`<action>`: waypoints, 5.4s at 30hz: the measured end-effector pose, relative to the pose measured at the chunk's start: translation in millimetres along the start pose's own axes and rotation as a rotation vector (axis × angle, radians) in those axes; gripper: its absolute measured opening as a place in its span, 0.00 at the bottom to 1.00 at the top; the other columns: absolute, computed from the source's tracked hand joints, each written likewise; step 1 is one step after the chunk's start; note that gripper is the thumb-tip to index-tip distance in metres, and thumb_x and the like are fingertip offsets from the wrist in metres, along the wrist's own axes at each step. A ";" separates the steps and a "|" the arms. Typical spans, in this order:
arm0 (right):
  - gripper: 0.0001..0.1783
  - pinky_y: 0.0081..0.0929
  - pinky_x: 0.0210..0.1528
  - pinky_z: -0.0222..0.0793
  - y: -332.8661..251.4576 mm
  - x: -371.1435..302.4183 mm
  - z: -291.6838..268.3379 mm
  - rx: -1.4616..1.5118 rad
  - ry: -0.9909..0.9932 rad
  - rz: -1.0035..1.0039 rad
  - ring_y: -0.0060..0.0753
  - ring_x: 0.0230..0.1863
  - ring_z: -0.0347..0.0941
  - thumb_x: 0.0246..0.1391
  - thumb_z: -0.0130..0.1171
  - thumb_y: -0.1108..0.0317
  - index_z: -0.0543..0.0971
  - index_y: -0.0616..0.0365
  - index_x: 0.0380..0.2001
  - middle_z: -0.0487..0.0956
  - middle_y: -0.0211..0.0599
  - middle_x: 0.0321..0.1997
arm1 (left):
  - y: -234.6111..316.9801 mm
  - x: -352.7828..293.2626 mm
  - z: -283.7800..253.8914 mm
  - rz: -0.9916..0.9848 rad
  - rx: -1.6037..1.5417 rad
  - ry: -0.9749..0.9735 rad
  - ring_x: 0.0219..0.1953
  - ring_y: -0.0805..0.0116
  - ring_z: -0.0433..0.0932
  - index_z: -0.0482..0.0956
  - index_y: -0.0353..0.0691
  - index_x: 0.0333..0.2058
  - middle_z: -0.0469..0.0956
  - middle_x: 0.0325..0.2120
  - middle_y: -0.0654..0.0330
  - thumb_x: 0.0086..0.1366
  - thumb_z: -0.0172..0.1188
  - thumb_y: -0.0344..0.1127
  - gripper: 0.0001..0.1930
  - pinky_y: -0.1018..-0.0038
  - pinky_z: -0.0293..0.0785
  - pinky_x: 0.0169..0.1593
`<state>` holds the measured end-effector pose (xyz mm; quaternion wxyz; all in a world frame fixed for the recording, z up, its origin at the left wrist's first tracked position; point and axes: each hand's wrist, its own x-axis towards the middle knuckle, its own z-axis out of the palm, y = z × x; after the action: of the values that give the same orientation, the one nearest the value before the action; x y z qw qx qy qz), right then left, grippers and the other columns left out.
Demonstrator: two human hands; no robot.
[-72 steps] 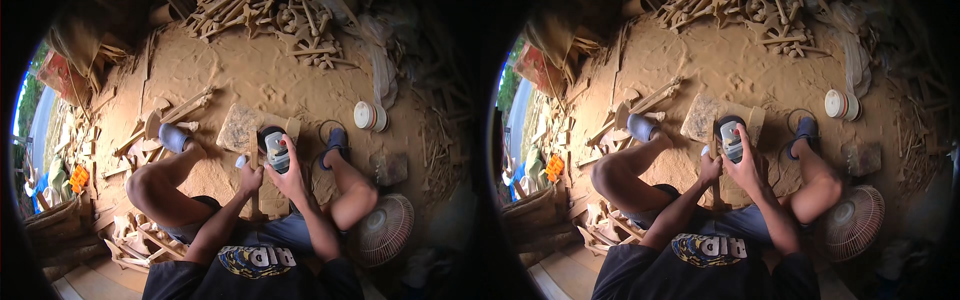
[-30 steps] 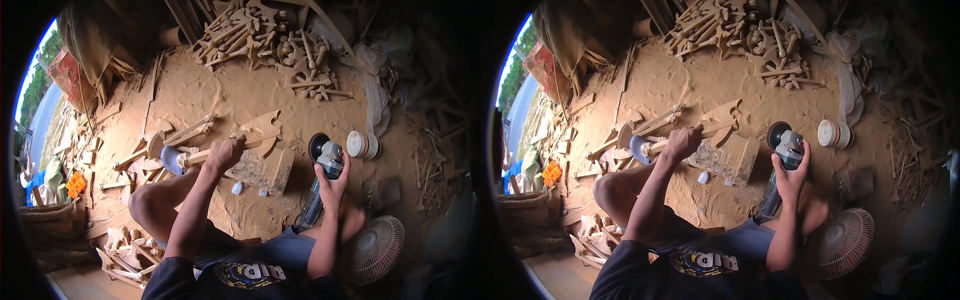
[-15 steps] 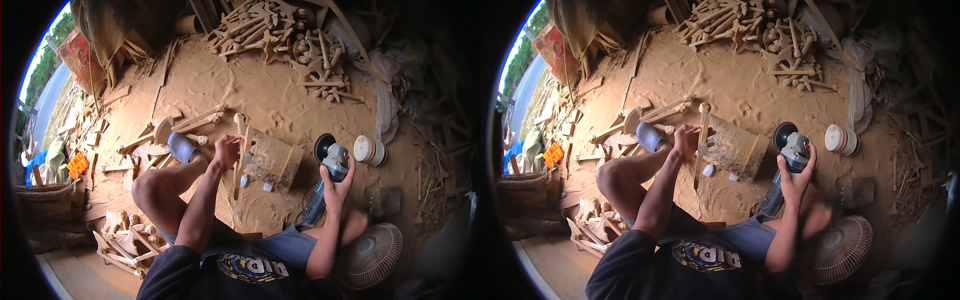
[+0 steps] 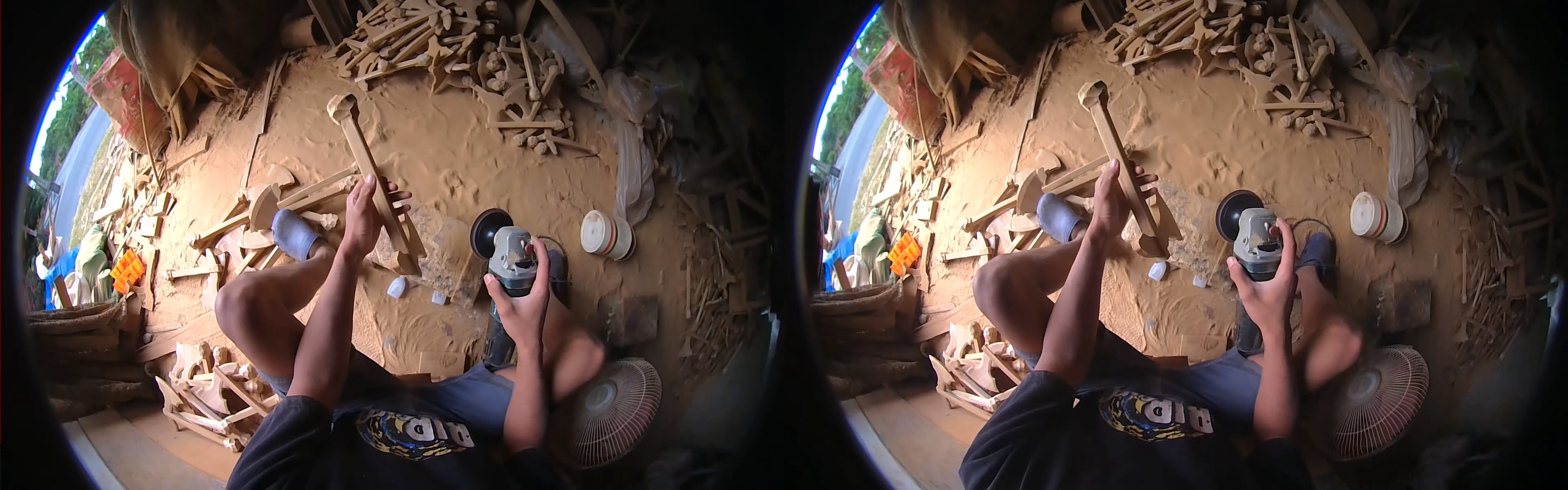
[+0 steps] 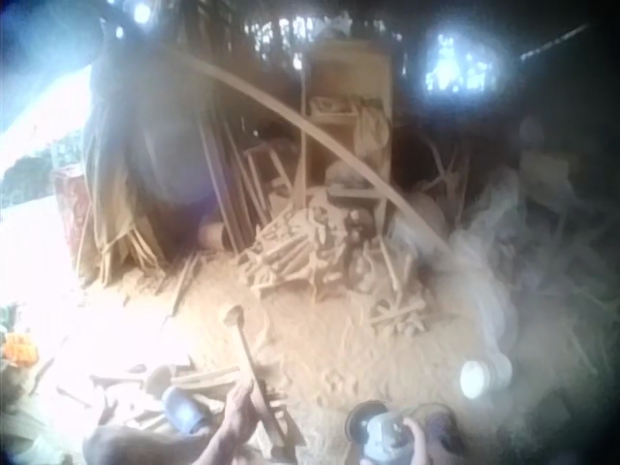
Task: The person sands the surface and edges of a wooden cross-shaped object using a hand-held power sander, turning the object over multiple times to reach different sides.
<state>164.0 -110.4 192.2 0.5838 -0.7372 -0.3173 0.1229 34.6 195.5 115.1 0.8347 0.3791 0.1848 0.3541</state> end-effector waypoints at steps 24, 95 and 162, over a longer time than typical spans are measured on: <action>0.53 0.49 0.52 0.83 22.1 -18.6 67.2 -0.312 -0.346 -0.094 0.60 0.54 0.85 0.51 0.77 0.63 0.62 0.47 0.78 0.84 0.51 0.61 | -31.5 33.8 -17.8 0.172 0.267 0.439 0.15 0.75 0.69 0.69 0.45 0.41 0.68 0.20 0.68 0.83 0.55 0.46 0.13 0.74 0.70 0.18; 0.52 0.48 0.58 0.79 25.1 -24.1 27.9 -0.339 -0.358 0.114 0.58 0.58 0.82 0.51 0.76 0.66 0.63 0.48 0.78 0.82 0.54 0.63 | -41.5 40.5 -20.5 0.138 0.361 0.313 0.20 0.72 0.75 0.68 0.45 0.42 0.70 0.23 0.65 0.83 0.55 0.48 0.14 0.73 0.75 0.24; 0.54 0.40 0.61 0.76 90.4 32.0 81.0 0.313 -0.038 0.557 0.40 0.59 0.78 0.52 0.79 0.55 0.60 0.51 0.76 0.80 0.45 0.61 | 84.0 -0.9 30.4 0.315 1.491 -0.267 0.39 0.49 0.90 0.77 0.34 0.47 0.86 0.32 0.45 0.72 0.61 0.24 0.07 0.59 0.81 0.43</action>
<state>173.2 -38.0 90.1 0.6280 -0.6945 -0.0913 0.3391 13.6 218.4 198.9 0.3139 0.9022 0.2162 0.2018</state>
